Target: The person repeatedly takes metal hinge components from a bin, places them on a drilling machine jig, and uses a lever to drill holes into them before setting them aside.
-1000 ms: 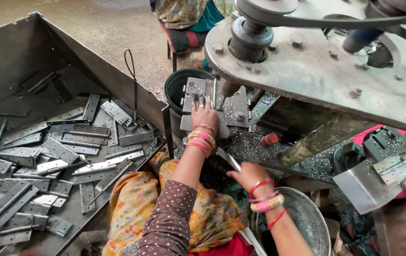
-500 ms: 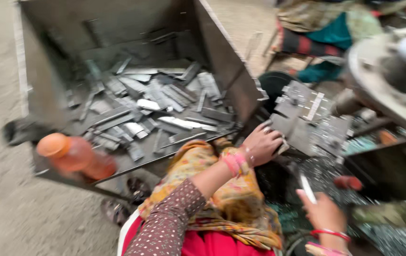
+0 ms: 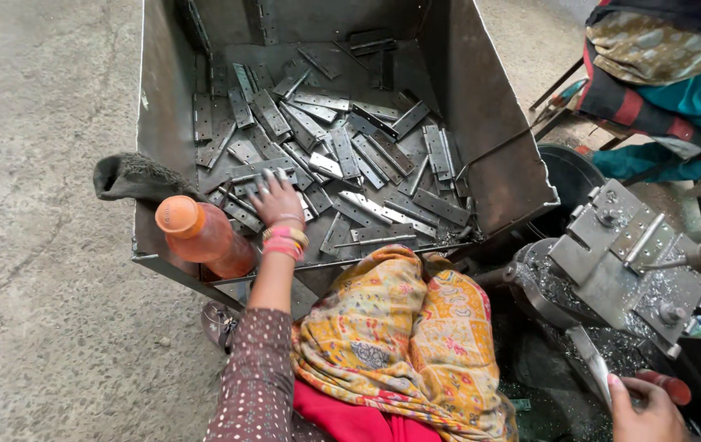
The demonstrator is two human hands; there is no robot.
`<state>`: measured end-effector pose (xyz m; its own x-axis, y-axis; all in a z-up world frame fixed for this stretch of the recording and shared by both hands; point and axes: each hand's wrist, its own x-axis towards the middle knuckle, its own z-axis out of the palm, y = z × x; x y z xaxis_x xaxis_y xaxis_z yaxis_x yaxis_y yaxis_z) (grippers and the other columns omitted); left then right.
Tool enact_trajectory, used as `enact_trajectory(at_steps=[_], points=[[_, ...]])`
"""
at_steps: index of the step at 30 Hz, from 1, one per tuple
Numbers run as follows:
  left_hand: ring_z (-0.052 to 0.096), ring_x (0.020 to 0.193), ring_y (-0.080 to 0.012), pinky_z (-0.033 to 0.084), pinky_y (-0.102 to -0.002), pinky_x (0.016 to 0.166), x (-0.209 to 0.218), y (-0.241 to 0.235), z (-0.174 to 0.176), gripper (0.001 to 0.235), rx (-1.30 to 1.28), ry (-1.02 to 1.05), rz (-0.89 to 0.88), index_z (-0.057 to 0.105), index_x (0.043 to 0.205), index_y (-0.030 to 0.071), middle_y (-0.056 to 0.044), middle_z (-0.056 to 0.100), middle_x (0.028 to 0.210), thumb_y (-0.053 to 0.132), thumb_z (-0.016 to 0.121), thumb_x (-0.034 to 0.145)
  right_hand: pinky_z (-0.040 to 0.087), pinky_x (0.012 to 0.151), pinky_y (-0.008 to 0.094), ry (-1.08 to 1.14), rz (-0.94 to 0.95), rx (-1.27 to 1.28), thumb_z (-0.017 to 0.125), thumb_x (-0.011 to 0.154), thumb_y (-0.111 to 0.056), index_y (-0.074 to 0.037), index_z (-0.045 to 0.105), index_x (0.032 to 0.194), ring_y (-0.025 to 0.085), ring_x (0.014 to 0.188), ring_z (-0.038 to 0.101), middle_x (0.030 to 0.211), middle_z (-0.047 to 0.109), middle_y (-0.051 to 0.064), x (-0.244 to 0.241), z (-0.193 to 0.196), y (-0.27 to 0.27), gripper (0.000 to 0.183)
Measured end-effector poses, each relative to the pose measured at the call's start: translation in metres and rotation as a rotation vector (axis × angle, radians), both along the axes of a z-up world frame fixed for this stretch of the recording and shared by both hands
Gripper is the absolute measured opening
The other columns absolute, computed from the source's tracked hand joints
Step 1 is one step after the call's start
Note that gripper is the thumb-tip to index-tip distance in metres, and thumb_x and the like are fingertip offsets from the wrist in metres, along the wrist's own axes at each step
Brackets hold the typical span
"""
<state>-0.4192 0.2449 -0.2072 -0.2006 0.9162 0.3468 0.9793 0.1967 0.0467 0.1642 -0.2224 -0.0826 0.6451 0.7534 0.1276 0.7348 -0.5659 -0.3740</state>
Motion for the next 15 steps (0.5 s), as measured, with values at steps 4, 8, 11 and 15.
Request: enact_trajectory(at_steps=[4, 8, 11, 15], points=[[0.04, 0.144, -0.0344, 0.015, -0.061, 0.12, -0.027, 0.031, 0.025, 0.072, -0.241, -0.118, -0.008, 0.05, 0.148, 0.023, -0.014, 0.042, 0.155, 0.044, 0.075, 0.083, 0.055, 0.1, 0.044, 0.009, 0.063, -0.032, 0.079, 0.094, -0.038, -0.001, 0.078, 0.097, 0.033, 0.109, 0.071, 0.118, 0.071, 0.019, 0.004, 0.013, 0.02, 0.037], [0.038, 0.142, -0.0382, 0.016, -0.056, 0.121, -0.027, 0.027, 0.058, 0.089, -0.523, -0.199, -0.024, 0.045, 0.151, 0.023, -0.015, 0.041, 0.153, 0.055, 0.08, 0.076, 0.054, 0.091, 0.05, -0.176, -0.091, -0.076, 0.076, 0.099, -0.043, -0.01, 0.079, 0.107, 0.04, 0.103, 0.07, 0.106, 0.075, 0.019, -0.038, 0.032, 0.017, 0.034], [0.053, 0.126, -0.0434, 0.039, -0.057, 0.109, -0.023, -0.009, 0.043, 0.061, -0.419, -0.072, -0.133, 0.059, 0.139, 0.015, -0.018, 0.051, 0.14, 0.041, 0.079, 0.089, 0.051, 0.081, 0.053, -0.175, -0.066, -0.044, 0.073, 0.104, -0.046, -0.01, 0.075, 0.105, 0.044, 0.098, 0.067, 0.099, 0.072, 0.021, -0.067, 0.054, 0.012, 0.036], [0.057, 0.103, -0.0387, 0.051, -0.049, 0.083, -0.011, -0.058, -0.006, 0.056, -0.078, 0.104, -0.276, 0.064, 0.128, 0.006, -0.017, 0.055, 0.117, 0.036, 0.074, 0.082, 0.052, 0.078, 0.049, -0.159, -0.053, 0.02, 0.075, 0.101, -0.039, -0.011, 0.076, 0.107, 0.04, 0.093, 0.068, 0.101, 0.073, 0.017, -0.09, 0.074, 0.025, 0.029]])
